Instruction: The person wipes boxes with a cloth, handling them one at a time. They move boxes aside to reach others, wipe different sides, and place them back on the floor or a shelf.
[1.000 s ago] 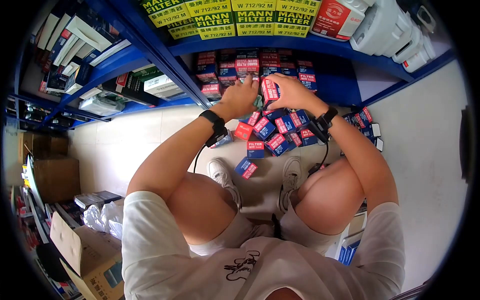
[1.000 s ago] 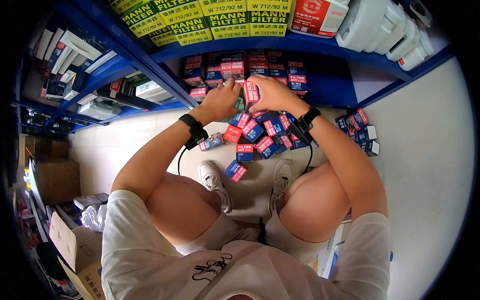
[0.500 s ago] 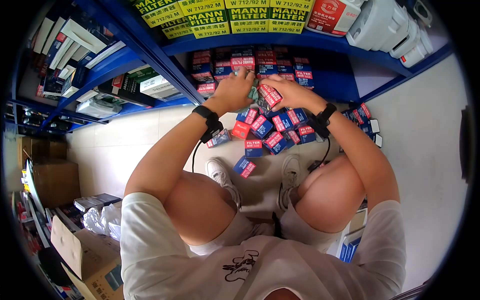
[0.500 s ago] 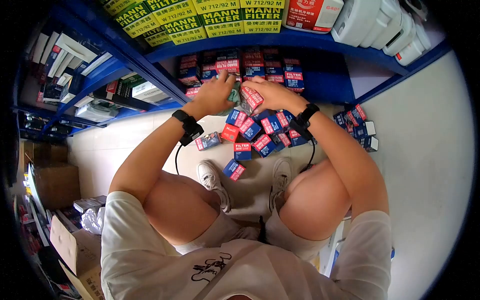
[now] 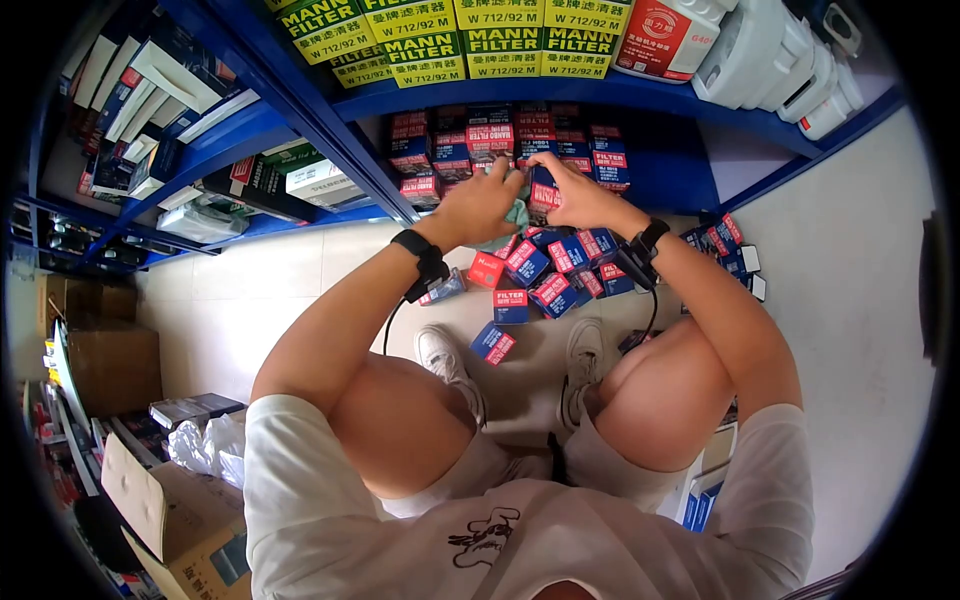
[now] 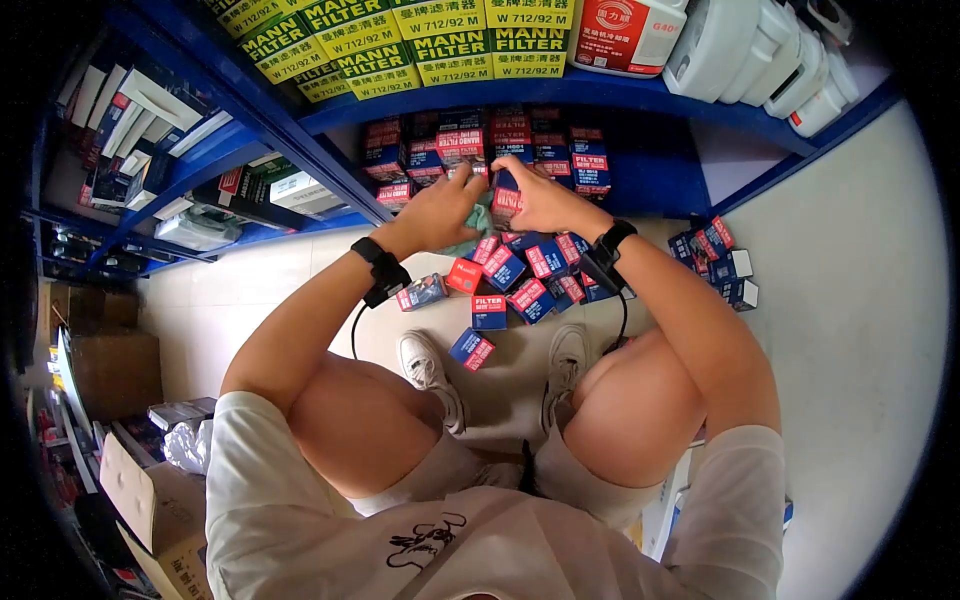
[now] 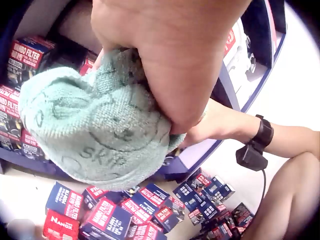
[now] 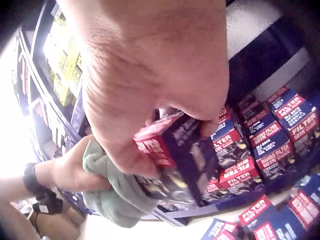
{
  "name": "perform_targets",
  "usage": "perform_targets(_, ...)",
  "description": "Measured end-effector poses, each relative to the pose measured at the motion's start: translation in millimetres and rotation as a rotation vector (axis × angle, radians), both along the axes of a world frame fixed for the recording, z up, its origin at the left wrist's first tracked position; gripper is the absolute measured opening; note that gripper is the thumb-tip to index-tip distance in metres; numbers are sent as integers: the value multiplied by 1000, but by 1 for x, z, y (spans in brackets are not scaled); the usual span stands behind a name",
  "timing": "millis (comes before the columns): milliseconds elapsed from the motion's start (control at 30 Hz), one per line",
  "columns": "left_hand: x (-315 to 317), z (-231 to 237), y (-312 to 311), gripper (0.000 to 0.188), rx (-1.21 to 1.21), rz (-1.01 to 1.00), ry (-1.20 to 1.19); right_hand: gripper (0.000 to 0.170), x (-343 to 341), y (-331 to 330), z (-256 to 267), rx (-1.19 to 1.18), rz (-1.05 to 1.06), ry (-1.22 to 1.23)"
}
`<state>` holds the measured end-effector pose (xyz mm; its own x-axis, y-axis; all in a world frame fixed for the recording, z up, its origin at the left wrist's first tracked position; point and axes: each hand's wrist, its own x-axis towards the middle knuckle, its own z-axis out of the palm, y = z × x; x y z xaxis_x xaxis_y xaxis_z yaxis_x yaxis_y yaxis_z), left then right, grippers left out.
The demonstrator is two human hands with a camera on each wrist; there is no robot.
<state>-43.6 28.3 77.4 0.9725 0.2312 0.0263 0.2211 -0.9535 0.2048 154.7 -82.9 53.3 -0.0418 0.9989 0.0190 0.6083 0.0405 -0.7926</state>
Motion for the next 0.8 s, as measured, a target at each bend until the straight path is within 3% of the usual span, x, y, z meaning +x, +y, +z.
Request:
perform_targets(33,2,2,-5,71,-6,-14,8,89,-1,0,-2,36,5,-164)
perform_targets(133,5,3,-6,70,-12,-33,-20,85,-5,-2,1,45,-16,-234)
perform_targets(400,1,4,2,69,-35,109,-42,80,-7,-1,18,112,106,-290)
perform_targets(700,7,11,-11,68,26,-6,-66,84,-7,3,12,158,35,-352)
perform_targets(800,8,14,-8,68,-14,69,7,80,-13,4,21,124,32,-391)
